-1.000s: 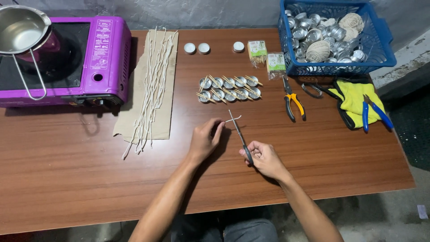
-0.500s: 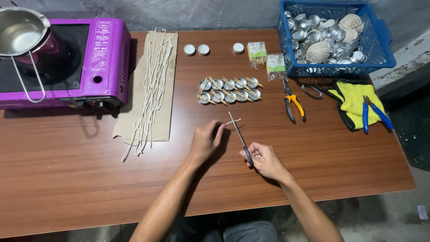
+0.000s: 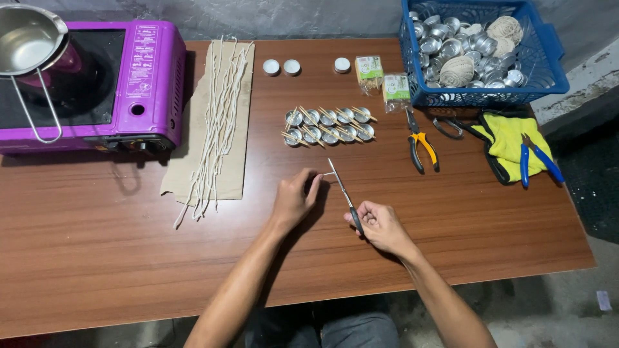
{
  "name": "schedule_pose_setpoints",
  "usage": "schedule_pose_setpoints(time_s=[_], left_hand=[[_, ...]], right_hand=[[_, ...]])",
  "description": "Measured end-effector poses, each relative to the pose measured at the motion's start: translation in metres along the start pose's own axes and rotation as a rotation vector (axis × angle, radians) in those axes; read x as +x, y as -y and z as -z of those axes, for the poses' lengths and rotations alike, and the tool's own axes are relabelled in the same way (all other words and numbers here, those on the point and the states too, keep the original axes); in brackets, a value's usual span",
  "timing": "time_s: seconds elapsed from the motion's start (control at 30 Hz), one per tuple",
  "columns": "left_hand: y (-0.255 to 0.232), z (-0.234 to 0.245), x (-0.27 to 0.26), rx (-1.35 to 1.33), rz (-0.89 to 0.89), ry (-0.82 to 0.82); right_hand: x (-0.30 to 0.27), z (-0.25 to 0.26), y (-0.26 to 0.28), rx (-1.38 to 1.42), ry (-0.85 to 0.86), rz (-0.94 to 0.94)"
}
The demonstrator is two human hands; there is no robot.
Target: Assembling candle wicks by inserting cotton wicks into metal tabs and crimping them with pliers.
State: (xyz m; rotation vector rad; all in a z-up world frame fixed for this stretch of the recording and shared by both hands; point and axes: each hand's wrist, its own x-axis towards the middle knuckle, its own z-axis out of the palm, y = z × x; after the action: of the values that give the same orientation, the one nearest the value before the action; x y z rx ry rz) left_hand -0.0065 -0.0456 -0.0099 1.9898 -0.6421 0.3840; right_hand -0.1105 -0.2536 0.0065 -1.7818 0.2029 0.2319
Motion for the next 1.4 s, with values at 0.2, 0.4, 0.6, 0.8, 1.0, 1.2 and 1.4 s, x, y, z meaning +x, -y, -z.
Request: schedule_pose_setpoints(time_s=[0.2, 0.4, 0.6, 0.8, 1.0, 1.2, 1.4], left_hand=[[0.006, 0.000, 0.001, -0.040, 0.008, -0.009], [-0.002, 0.007, 0.001, 0.143, -0.059, -0.048], [-0.009, 0.020, 0.005, 0.378, -0.152, -0.045], [0.021, 0.003, -0.003, 0.350, -0.133, -0.014], [0.010, 0.009, -0.003, 0.343, -0.074, 0.011], [0.020, 0.007, -0.004, 0.361, -0.078, 0.075], [0.023, 0.011, 0.000, 0.406, -0.166, -0.044]], right_hand=[[-0.006, -0.002, 0.016, 0.068, -0.032, -0.034], [-0.001, 0.003, -0.015, 0.033, -0.159, 0.070], [0.002, 0.022, -0.030, -0.510, -0.527, 0.287], [-0.012, 0.054, -0.018, -0.561, -0.693, 0.163], [-0.034, 0.112, -0.054, -0.695, -0.752, 0.057], [-0.067, 0.137, -0.027, -0.659, -0.778, -0.126], [-0.078, 0.156, -0.025, -0.597, -0.779, -0.133]])
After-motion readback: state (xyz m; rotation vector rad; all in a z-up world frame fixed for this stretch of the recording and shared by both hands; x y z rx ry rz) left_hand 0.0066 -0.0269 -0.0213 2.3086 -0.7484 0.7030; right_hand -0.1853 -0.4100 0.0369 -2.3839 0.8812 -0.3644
